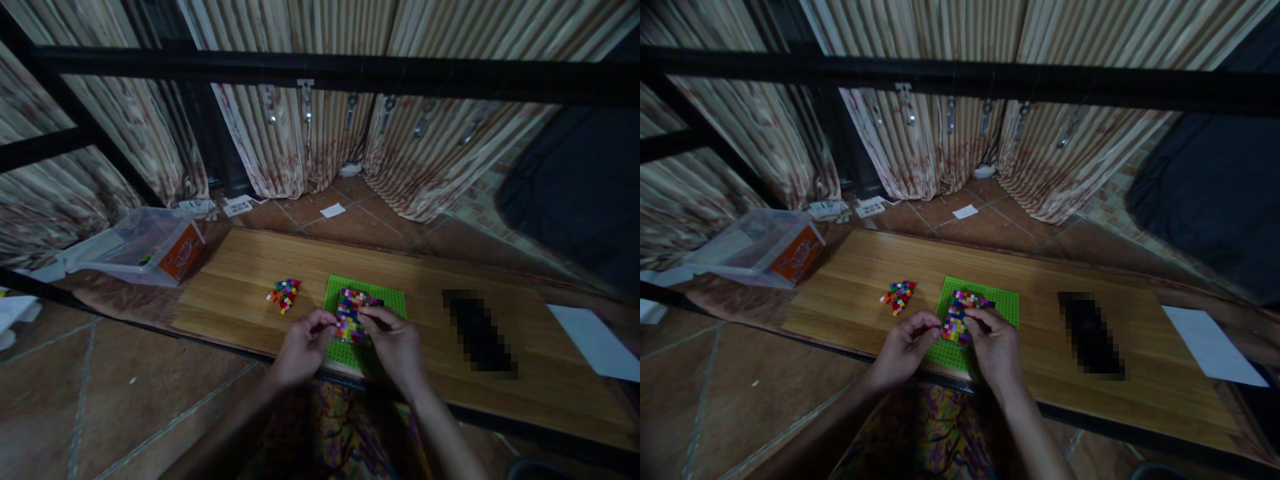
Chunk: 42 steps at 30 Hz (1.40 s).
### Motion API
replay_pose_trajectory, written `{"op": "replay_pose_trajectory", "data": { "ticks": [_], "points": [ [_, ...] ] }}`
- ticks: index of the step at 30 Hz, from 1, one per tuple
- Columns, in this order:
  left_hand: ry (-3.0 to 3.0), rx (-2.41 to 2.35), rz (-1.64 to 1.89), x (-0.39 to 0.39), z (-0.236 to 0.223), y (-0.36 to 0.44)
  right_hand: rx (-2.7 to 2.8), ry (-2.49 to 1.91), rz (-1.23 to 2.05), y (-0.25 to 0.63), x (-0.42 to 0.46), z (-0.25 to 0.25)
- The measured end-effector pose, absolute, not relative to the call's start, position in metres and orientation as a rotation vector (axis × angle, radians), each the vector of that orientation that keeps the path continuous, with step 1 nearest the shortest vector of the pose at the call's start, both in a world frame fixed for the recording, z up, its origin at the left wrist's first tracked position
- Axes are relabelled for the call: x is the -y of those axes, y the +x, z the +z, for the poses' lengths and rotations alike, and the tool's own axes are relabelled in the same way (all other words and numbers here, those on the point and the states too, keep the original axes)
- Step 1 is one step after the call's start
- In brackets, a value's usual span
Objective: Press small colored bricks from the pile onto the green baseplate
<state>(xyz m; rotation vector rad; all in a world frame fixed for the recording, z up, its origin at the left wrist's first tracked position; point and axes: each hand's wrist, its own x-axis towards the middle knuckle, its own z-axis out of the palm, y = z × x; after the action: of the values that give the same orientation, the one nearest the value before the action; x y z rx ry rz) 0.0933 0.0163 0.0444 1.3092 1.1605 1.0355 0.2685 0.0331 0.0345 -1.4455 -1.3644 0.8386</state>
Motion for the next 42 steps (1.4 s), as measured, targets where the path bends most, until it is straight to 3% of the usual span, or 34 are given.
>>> {"op": "replay_pose_trajectory", "data": {
  "ticks": [6,13,30,42],
  "points": [
    [1.272,-1.243,1.007,-0.020,0.027,0.085,1.652,-1.551,0.508,0.262,-0.053,0.032],
    [1.319,-1.271,0.992,-0.021,0.014,0.080,1.775,-1.548,0.368,0.260,-0.057,0.030],
    [1.370,-1.307,0.970,-0.021,-0.001,0.077,1.511,-1.657,0.338,0.270,-0.051,0.027],
    [1.391,-1.324,0.946,-0.021,0.004,0.078,1.414,-1.743,0.714,0.272,-0.067,0.019]
  ]
}}
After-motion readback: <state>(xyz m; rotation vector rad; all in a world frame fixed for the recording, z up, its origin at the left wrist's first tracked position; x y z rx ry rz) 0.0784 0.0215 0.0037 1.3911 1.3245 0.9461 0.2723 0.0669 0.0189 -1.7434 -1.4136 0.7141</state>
